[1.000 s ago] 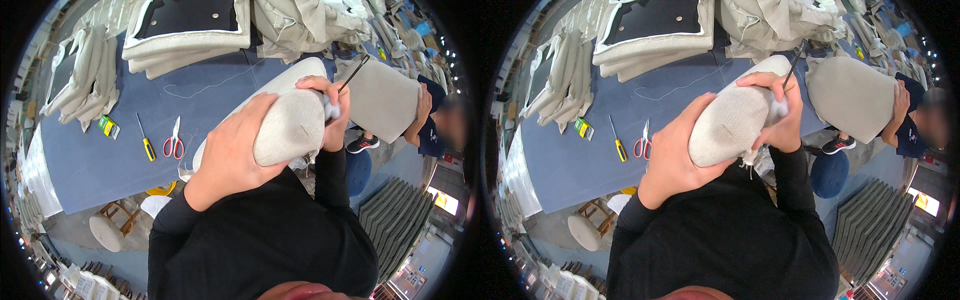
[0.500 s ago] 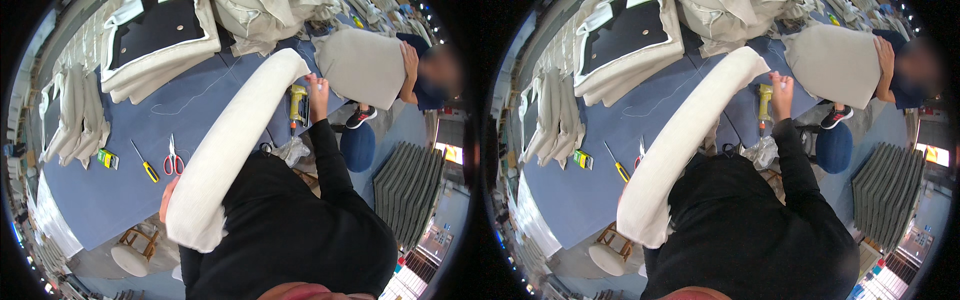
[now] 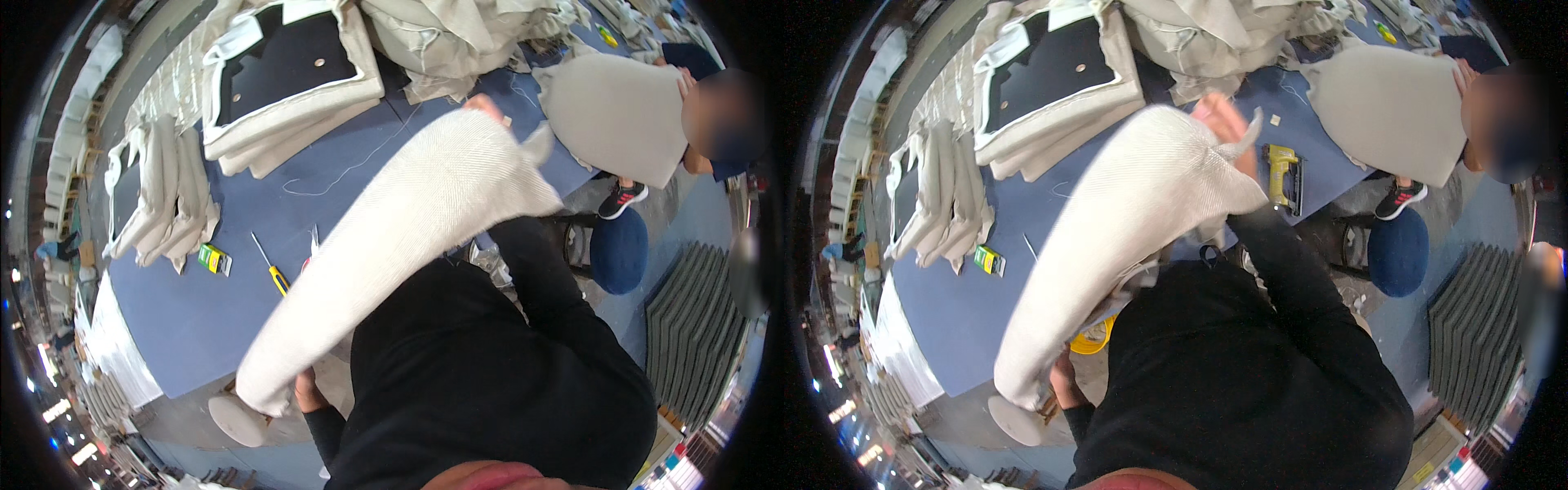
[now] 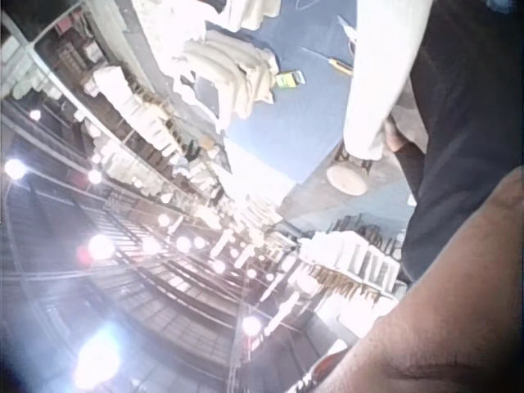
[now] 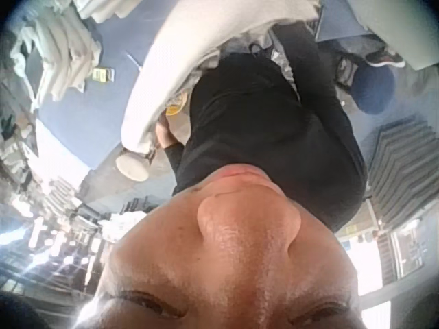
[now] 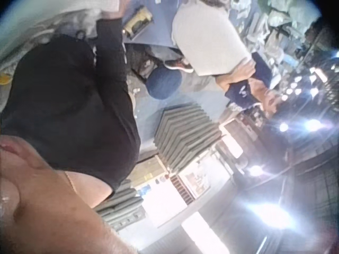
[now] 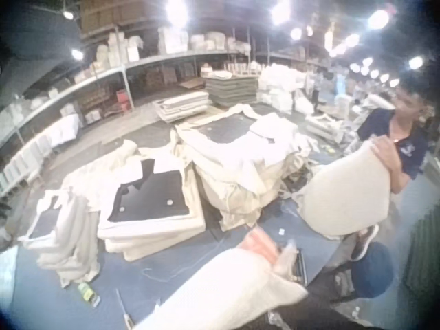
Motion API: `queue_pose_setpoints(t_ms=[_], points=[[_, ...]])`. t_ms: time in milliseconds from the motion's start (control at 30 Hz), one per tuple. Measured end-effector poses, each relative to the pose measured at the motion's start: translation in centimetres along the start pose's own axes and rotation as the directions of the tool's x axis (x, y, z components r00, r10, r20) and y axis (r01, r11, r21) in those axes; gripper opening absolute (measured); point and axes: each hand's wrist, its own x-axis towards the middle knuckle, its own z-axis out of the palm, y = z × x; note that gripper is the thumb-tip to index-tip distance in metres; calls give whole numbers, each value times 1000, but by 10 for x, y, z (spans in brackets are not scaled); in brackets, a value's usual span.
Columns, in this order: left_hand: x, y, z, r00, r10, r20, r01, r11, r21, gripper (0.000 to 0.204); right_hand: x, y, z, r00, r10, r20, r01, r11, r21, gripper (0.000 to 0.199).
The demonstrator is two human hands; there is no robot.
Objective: The person stuffs a beige fabric cushion cover with white poly-fil batting using a metal tool to push the material inside. After filling the cushion, the person uses a staple gun to secure the fabric edges to the cushion base.
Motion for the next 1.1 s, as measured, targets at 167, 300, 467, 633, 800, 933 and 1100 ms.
queue_pose_setpoints(t_ms=[167, 300, 467, 633, 800, 933, 1100], points=[[68, 192, -11, 863, -183, 471, 195, 981, 24, 40, -18, -72, 65, 945, -293, 148, 328, 844, -425, 17], [66, 280, -51, 885, 449, 124, -419, 884, -210, 40, -38, -37, 71, 909, -341, 240, 414, 674, -612, 17], [86, 346, -81, 467, 609, -641, -804, 594, -21, 62, -66, -35, 83, 904, -353, 240, 425, 691, -584, 15], [102, 339, -48, 433, 732, -527, -863, 504, -9, 77, -79, -37, 78, 882, -373, 289, 469, 618, -631, 18], [96, 348, -53, 508, 729, -459, -858, 478, -189, 73, -81, -37, 69, 883, -390, 263, 461, 609, -645, 18], [96, 349, -79, 663, 718, -212, -720, 534, -443, 83, -81, -37, 72, 893, -386, 231, 442, 656, -612, 18], [100, 370, -78, 702, 711, -40, -648, 614, -451, 84, -63, -38, 55, 893, -381, 238, 447, 704, -552, 18]])
